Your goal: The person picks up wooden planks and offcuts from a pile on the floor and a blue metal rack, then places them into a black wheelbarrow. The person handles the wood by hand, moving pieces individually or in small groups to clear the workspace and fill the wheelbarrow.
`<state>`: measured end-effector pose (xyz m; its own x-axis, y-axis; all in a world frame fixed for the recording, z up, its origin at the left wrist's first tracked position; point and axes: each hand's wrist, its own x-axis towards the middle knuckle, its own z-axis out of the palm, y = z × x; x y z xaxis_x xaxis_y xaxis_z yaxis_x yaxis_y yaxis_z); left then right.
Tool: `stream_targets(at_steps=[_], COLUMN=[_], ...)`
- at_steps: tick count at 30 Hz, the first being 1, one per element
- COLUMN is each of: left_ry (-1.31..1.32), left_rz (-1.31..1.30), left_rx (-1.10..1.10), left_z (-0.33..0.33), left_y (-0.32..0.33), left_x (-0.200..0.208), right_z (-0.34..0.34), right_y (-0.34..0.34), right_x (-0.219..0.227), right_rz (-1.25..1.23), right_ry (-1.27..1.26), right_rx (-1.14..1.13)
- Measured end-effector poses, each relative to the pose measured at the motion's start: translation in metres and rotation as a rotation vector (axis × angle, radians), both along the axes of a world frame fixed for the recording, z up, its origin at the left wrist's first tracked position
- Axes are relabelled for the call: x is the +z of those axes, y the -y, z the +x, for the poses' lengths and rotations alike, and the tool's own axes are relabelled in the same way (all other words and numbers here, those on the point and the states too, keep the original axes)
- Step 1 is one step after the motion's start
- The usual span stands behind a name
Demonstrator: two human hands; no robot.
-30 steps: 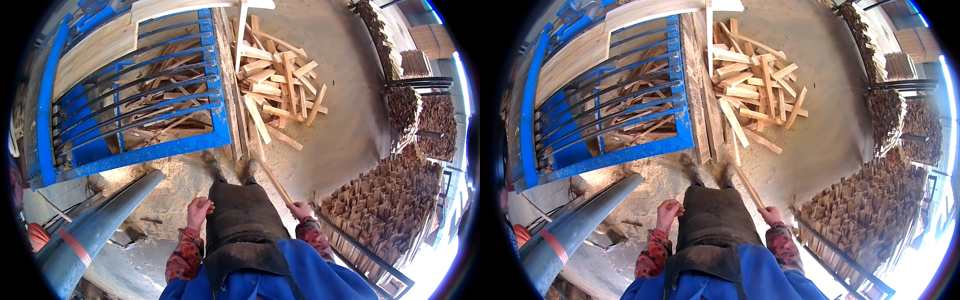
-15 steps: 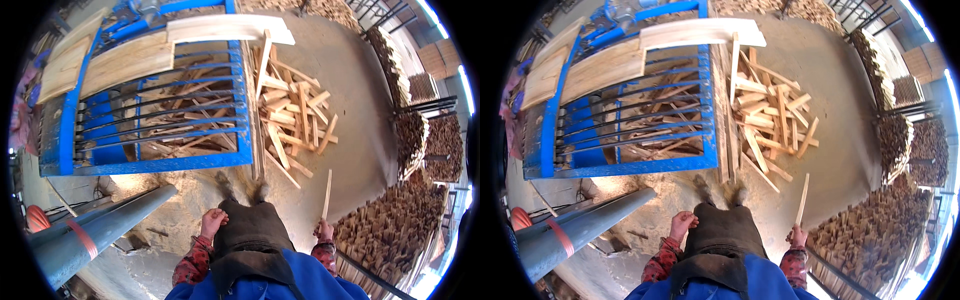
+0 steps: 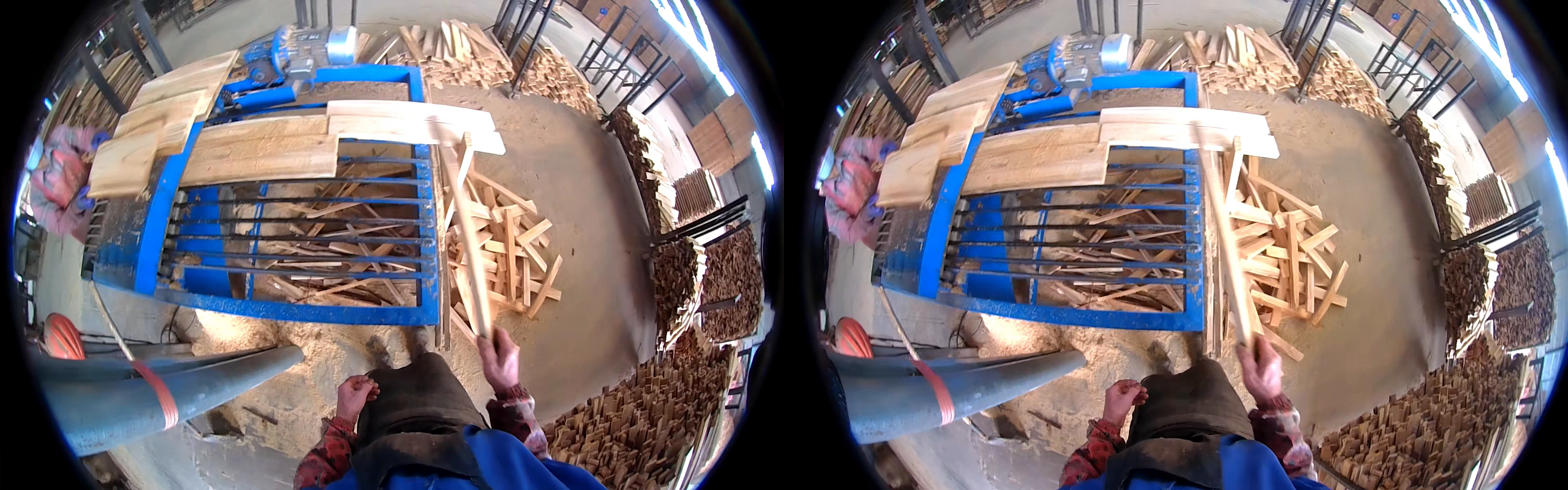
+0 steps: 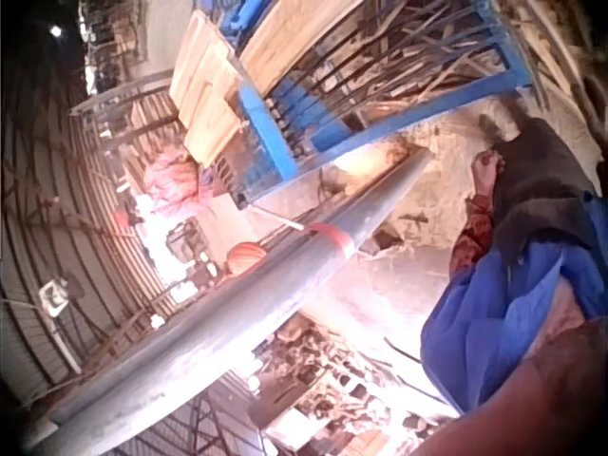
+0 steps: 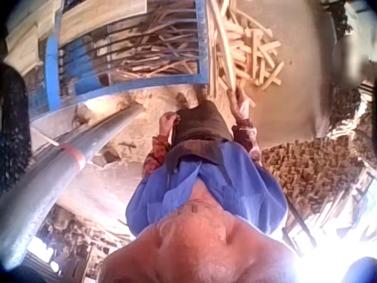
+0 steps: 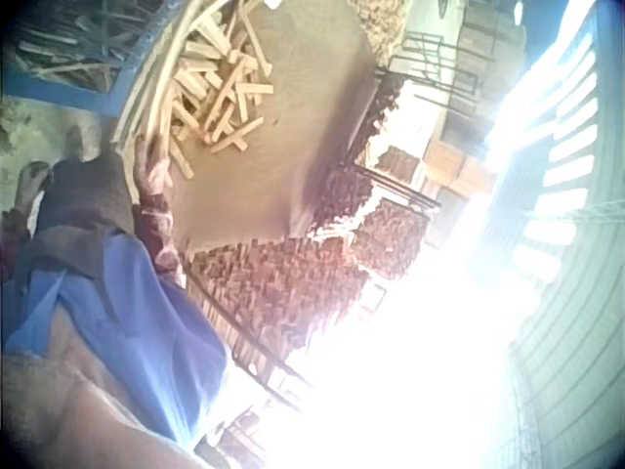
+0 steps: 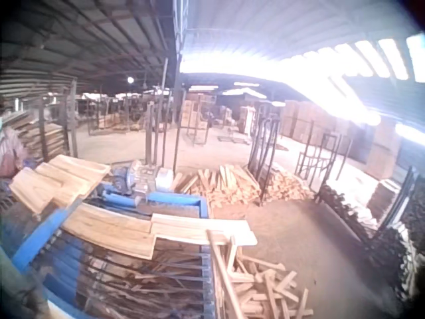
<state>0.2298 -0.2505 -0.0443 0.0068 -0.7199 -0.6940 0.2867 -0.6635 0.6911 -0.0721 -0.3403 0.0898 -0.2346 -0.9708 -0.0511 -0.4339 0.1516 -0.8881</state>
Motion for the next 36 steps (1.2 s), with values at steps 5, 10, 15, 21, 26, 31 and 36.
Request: stream_targets(at_steps=[5,10,15,21,26,31,36], left_ry=[0.007,0.059,0.062,0.064,0.088,0.104,0.177], left_rz=[-0.016,0.049,0.071,0.106,0.116,0.097,0.094], left_rx=[0.216,0.302,0.242,0.181,0.164,0.127,0.157], left_z=[-0.008,-0.018,-0.050,-0.074,-0.079,-0.080,-0.086], left_y=[-0.001,0.002,0.040,0.070,0.080,0.096,0.108], left_x=[0.007,0.002,0.015,0.019,0.015,0.025,0.023], right_z=[0.016,-0.011,-0.061,-0.164,-0.178,-0.143,-0.086], right_y=[0.077,0.162,0.245,0.222,0.180,0.147,0.159], right_x=[-0.029,-0.035,-0.046,-0.133,-0.139,-0.153,-0.110], right_rz=[0.074,-0.067,0.103,0.163,0.506,0.375,0.488], right_ry=[0.060,-0.082,-0.306,-0.246,0.022,0.013,0.293], right_rx=[0.168,0.166,0.031,-0.212,-0.140,-0.146,-0.024])
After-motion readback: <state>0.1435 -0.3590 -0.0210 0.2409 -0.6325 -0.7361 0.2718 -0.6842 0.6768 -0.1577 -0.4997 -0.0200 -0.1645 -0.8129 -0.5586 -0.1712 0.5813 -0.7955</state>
